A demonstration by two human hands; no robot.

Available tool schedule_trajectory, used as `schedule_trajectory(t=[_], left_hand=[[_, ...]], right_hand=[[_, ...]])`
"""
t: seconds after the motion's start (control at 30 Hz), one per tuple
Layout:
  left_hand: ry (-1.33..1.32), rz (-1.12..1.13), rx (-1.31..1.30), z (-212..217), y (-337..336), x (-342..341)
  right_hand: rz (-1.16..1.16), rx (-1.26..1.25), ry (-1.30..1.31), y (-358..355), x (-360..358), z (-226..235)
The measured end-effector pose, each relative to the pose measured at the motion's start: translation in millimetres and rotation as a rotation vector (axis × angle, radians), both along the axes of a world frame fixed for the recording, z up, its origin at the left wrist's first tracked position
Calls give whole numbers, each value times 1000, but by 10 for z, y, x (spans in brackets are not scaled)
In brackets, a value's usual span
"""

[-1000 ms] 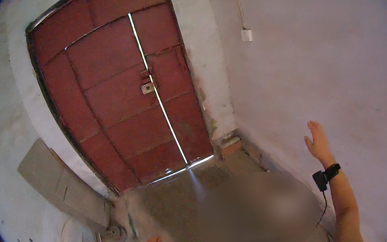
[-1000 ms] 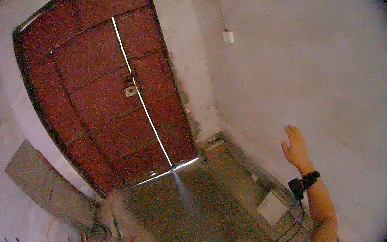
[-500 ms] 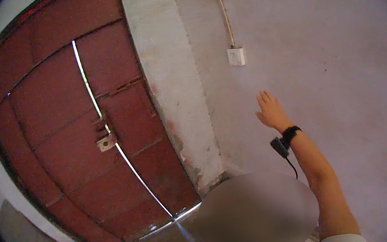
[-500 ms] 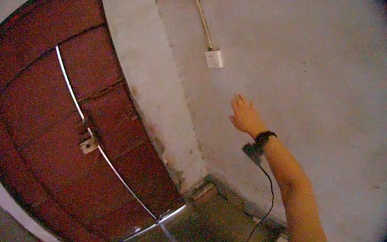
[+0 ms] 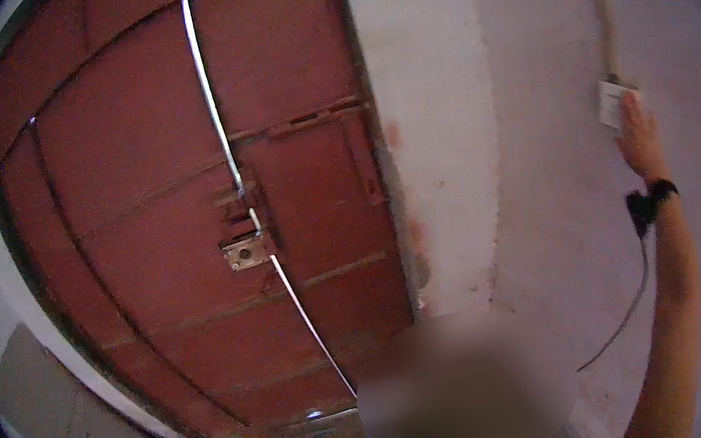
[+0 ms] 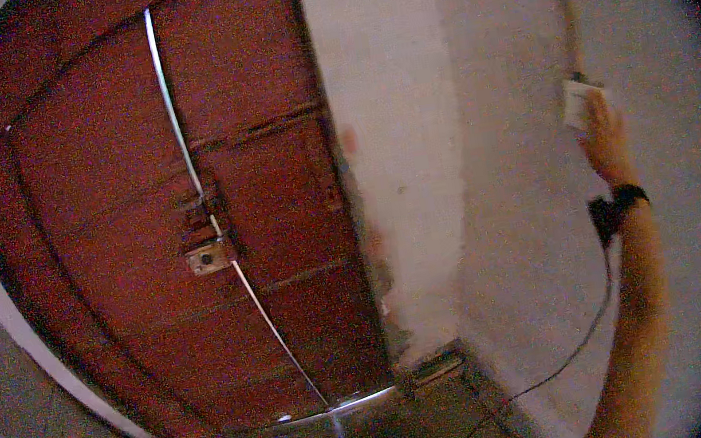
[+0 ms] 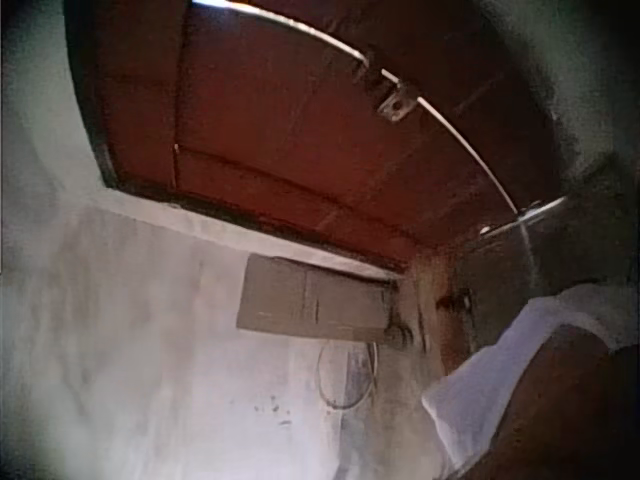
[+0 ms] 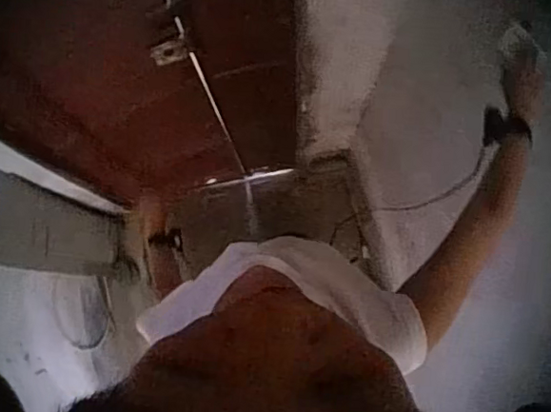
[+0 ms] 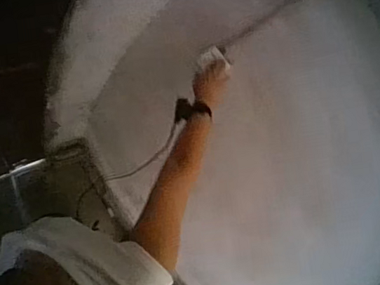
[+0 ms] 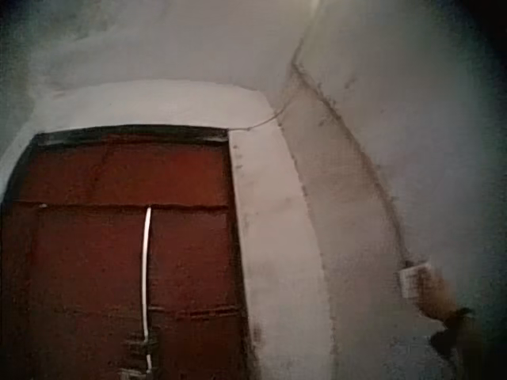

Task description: Cleaning a large red plastic bowl at an outdoor sink.

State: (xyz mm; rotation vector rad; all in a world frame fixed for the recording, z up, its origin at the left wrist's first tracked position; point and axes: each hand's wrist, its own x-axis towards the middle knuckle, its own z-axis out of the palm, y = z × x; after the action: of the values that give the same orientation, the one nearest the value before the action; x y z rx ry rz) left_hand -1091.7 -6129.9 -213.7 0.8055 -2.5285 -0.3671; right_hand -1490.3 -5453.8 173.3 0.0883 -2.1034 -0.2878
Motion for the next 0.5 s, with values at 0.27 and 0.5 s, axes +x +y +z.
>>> schedule_trajectory(t=[0.27, 0.5], left_hand=[[636, -57, -9, 381, -1278, -1024], [688, 188, 62, 1175, -2000, -2261]], right_hand=[[-70, 153, 323, 202, -303, -123], [183, 112, 294, -274, 84, -621]])
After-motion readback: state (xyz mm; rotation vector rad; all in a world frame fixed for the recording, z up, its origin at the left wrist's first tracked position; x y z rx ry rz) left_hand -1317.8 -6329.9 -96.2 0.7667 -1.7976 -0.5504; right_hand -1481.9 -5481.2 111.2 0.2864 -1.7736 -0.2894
